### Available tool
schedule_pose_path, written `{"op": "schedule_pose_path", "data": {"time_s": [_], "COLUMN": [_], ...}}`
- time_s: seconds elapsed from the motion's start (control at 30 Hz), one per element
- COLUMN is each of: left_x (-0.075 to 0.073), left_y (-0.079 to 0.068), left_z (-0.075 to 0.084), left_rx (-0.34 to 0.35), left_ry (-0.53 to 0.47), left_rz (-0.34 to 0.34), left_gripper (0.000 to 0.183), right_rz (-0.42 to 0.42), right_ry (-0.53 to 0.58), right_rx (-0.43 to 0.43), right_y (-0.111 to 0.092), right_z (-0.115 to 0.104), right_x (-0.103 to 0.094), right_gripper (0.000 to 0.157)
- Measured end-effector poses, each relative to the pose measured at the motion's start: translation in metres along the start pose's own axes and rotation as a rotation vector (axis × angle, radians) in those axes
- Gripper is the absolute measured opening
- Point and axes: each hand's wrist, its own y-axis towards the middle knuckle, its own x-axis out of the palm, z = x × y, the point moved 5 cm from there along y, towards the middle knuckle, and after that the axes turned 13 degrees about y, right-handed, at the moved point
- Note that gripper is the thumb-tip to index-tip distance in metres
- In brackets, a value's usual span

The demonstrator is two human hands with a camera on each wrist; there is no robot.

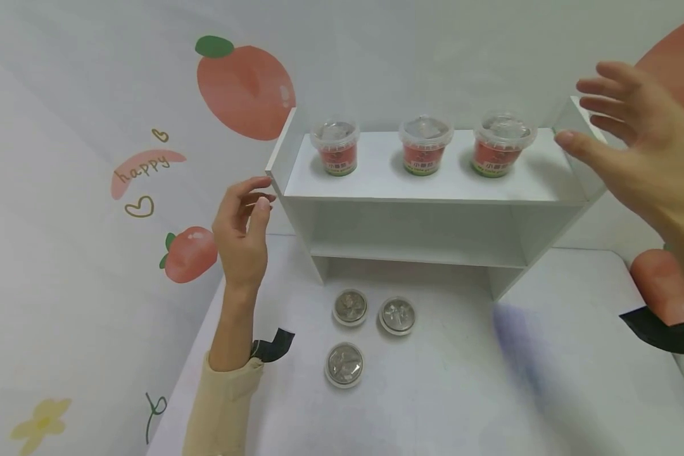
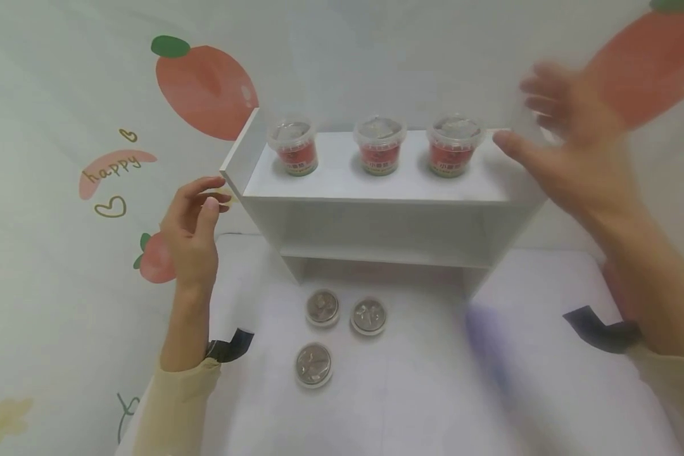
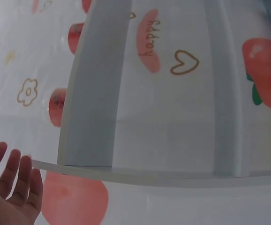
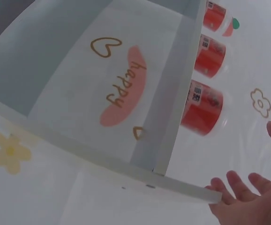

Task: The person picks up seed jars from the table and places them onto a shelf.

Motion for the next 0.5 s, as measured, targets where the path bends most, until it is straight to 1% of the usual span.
{"op": "schedule_pose_path", "data": {"time_s": [0.1,0.23,0.3,0.5], "left_x": [0.004,0.01,0.013,0.023], "left_y": [-0.008,-0.022,-0.03,-0.051], "left_z": [0.0,-0.005,-0.008,-0.015], "left_rx": [0.033,0.063,0.072,0.061], "left_ry": [-0.031,-0.057,-0.062,-0.053], "left_rz": [-0.065,-0.159,-0.201,-0.332], "left_gripper": [0.028,0.028,0.029,0.028], "right_rz": [0.028,0.058,0.061,0.033], "right_ry": [0.055,0.082,0.075,0.023], "right_rx": [-0.008,-0.031,-0.049,-0.024], "right_y": [0.0,-0.003,-0.005,-0.011], "right_z": [0.005,0.012,0.017,0.026], "right_x": [-0.006,-0.013,-0.016,-0.016], "right_gripper": [0.067,0.062,0.061,0.063]}}
